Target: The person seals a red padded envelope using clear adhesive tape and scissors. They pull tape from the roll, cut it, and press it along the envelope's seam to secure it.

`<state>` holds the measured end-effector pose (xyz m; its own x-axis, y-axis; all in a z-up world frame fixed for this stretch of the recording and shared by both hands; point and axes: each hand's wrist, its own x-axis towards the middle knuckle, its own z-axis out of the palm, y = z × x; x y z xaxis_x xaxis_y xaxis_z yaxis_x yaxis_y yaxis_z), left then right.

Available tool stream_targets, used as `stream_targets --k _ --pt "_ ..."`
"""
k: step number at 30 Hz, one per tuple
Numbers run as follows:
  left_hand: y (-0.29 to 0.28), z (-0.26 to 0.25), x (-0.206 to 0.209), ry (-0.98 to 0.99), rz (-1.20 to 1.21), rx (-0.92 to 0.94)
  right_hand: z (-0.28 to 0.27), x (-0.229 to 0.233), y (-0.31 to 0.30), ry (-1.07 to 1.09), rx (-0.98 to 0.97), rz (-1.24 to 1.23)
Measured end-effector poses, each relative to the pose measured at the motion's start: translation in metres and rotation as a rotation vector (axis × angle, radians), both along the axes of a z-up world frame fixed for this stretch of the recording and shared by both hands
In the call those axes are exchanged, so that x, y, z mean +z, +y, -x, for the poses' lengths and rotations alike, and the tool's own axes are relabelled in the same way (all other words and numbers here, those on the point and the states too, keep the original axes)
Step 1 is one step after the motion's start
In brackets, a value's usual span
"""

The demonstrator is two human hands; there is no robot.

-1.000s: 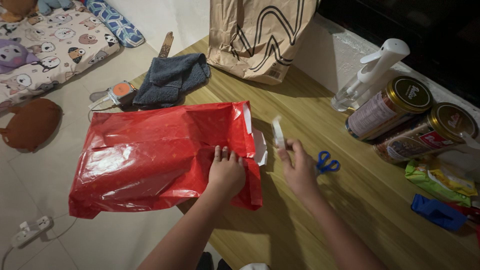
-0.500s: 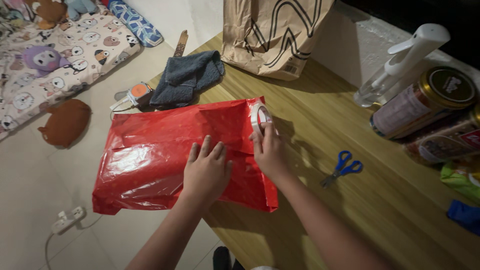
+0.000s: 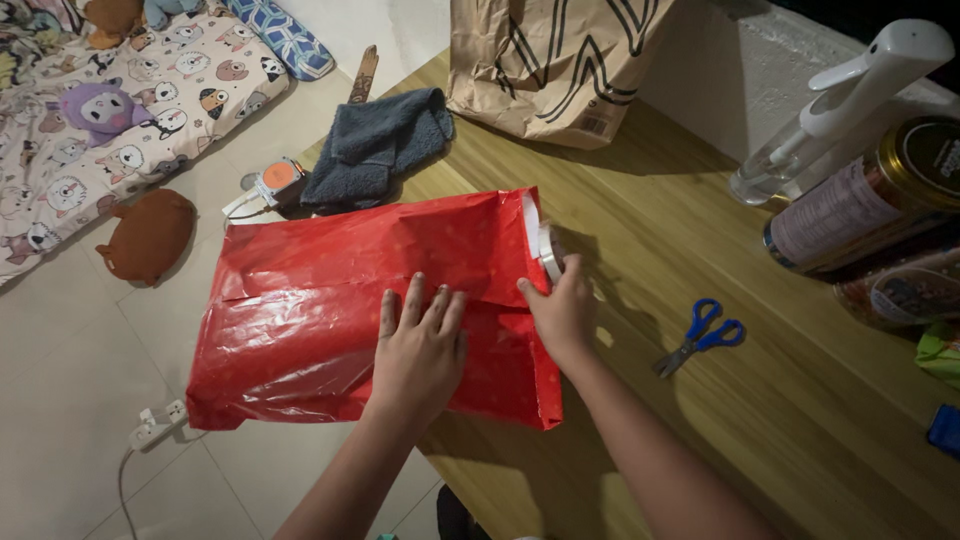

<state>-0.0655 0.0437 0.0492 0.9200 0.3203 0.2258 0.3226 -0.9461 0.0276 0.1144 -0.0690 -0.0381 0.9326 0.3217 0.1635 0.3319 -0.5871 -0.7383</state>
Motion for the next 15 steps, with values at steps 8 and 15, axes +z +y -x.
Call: stream_targets --k 8,15 --pt "-0.001 -0.001 -0.002 0.033 -0.008 0.019 -0.039 0.018 -0.002 0.305 -0.065 -0.169" --pt "-0.001 -0.002 -0.001 0.085 -0.048 0.028 -0.050 0.022 -0.009 0.291 -0.046 -0.113"
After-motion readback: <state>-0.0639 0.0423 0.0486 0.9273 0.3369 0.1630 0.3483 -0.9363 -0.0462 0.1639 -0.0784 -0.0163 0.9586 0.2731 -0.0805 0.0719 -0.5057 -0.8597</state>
